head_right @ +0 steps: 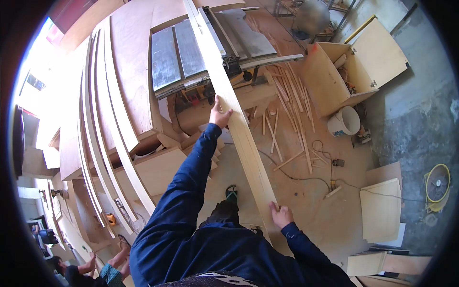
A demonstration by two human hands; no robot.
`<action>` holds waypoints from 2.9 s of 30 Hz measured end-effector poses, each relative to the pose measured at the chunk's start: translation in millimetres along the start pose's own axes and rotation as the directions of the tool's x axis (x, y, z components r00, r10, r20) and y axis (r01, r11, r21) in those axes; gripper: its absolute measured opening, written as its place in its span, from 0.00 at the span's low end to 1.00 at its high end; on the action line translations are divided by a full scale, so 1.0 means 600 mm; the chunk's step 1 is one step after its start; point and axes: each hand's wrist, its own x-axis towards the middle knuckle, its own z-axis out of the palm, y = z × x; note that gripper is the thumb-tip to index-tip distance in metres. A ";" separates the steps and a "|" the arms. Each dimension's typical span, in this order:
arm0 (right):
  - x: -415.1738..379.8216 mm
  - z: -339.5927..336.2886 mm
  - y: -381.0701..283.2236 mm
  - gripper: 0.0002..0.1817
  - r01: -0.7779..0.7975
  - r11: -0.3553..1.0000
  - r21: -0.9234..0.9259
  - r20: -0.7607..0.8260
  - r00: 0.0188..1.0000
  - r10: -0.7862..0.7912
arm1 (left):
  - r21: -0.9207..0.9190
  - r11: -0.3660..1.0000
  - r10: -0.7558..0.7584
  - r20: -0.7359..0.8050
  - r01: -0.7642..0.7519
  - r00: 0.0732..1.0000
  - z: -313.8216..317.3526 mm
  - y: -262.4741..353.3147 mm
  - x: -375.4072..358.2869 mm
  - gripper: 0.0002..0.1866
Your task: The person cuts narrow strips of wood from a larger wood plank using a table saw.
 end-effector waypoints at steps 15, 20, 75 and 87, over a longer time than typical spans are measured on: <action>0.143 -0.011 -0.150 0.51 0.099 0.992 0.082 0.031 0.994 -0.102 | 0.217 0.975 -0.006 -0.177 0.045 0.984 -0.035 0.003 0.143 0.45; 0.147 0.004 -0.146 0.48 0.018 0.999 0.029 -0.062 0.998 -0.016 | 0.173 0.974 0.154 -0.012 -0.150 0.988 0.010 0.014 -0.164 0.52; 0.123 0.026 -0.085 0.30 0.462 0.858 0.224 -0.210 0.883 -0.420 | -0.028 0.993 0.120 0.040 -0.119 0.992 0.024 0.032 -0.282 0.42; 0.159 -0.011 -0.160 0.36 0.557 0.777 0.295 -0.149 0.830 -0.538 | -0.161 0.970 -0.162 0.140 0.184 0.977 0.033 0.062 -0.297 0.41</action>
